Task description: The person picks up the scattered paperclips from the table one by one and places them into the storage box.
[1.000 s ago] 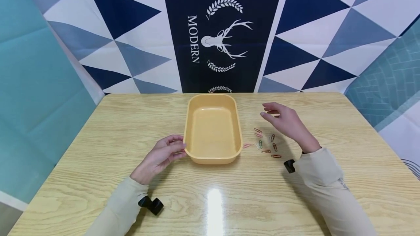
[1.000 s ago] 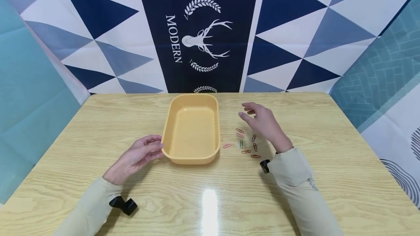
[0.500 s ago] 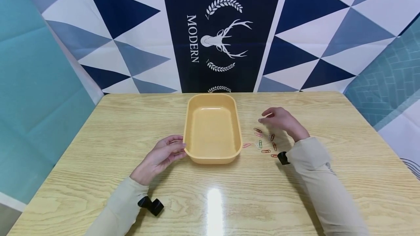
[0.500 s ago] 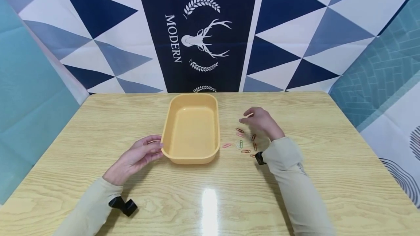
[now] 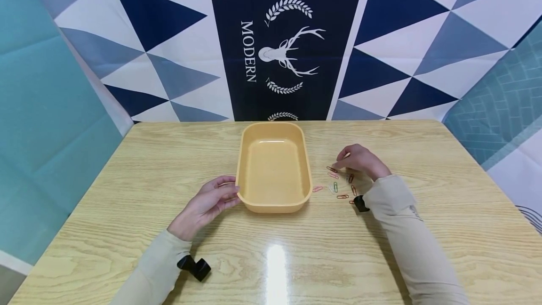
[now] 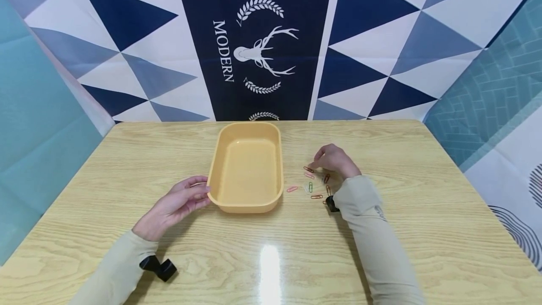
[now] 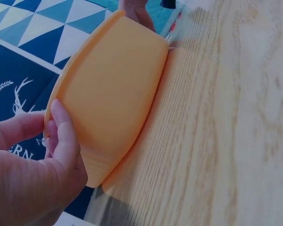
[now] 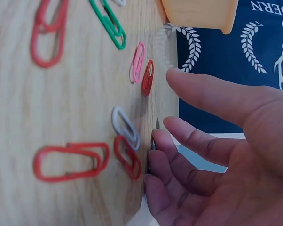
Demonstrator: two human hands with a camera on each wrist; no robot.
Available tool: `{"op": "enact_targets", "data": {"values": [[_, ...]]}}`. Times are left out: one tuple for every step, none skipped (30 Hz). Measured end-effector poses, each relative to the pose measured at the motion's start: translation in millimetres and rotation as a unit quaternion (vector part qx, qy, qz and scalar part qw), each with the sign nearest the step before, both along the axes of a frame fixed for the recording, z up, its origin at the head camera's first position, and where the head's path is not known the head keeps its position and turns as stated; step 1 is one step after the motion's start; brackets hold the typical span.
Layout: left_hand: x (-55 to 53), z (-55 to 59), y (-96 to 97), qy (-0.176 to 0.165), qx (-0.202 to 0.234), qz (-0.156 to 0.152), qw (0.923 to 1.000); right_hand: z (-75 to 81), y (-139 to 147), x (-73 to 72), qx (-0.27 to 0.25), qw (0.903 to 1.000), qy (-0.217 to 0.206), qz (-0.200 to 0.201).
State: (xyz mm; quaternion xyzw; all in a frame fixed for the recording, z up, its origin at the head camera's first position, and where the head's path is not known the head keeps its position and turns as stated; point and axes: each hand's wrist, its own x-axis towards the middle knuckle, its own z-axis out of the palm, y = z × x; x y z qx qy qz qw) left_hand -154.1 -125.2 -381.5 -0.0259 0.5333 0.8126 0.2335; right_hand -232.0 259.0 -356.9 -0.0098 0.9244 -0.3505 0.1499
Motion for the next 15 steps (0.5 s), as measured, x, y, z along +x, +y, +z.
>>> {"op": "enact_targets", "data": {"values": [[0.0, -0.2, -0.1, 0.0, -0.002, 0.0, 1.0, -0.1, -0.7, -0.4, 0.003, 1.0, 0.0, 0.001], [0.0, -0.3, -0.2, 0.0, -0.003, 0.001, 1.0, -0.5, -1.4, -0.8, 0.004, 1.0, 0.0, 0.001], [-0.1, -0.5, -0.2, -0.001, -0.003, 0.001, 1.0, -0.6, -1.9, -1.2, 0.006, 1.0, -0.001, 0.003], [-0.1, -0.6, -0.3, -0.002, -0.004, 0.001, 1.0, -0.9, -2.4, -1.7, 0.009, 0.9999, 0.0, 0.004], [-0.1, -0.9, -0.6, -0.002, -0.004, 0.002, 1.0, -1.4, -3.2, -2.6, 0.013, 0.9999, 0.002, 0.007], [-0.2, -1.1, -0.9, -0.002, -0.004, 0.002, 1.0, -2.0, -4.4, -3.5, 0.02, 0.9998, 0.002, 0.009], [-0.3, -1.4, -1.2, -0.003, -0.003, 0.002, 1.0, -2.4, -5.2, -4.5, 0.027, 0.9996, 0.003, 0.012], [-0.4, -1.5, -1.4, -0.002, -0.002, 0.002, 1.0, -2.6, -6.0, -5.3, 0.034, 0.9993, 0.003, 0.015], [-0.6, -1.7, -1.5, -0.003, -0.002, 0.003, 1.0, -2.7, -6.8, -6.1, 0.042, 0.999, 0.004, 0.017], [-0.8, -1.8, -1.6, -0.003, -0.002, 0.003, 1.0, -2.9, -7.3, -6.9, 0.049, 0.9986, 0.004, 0.019], [-1.0, -1.9, -1.6, -0.002, -0.001, 0.003, 1.0, -3.0, -7.6, -7.6, 0.056, 0.9982, 0.005, 0.022], [-1.2, -2.0, -1.5, -0.003, 0.0, 0.003, 1.0, -2.9, -7.9, -8.3, 0.06, 0.998, 0.002, 0.021], [-1.3, -2.0, -1.4, -0.003, 0.001, 0.003, 1.0, -3.1, -7.9, -9.0, 0.062, 0.9979, -0.001, 0.02], [-1.2, -1.9, -1.2, -0.004, 0.001, 0.003, 1.0, -3.2, -7.8, -9.5, 0.063, 0.9978, -0.003, 0.019], [-1.1, -1.8, -1.2, -0.004, 0.001, 0.004, 1.0, -3.7, -7.3, -10.0, 0.063, 0.9978, -0.003, 0.02]]}}
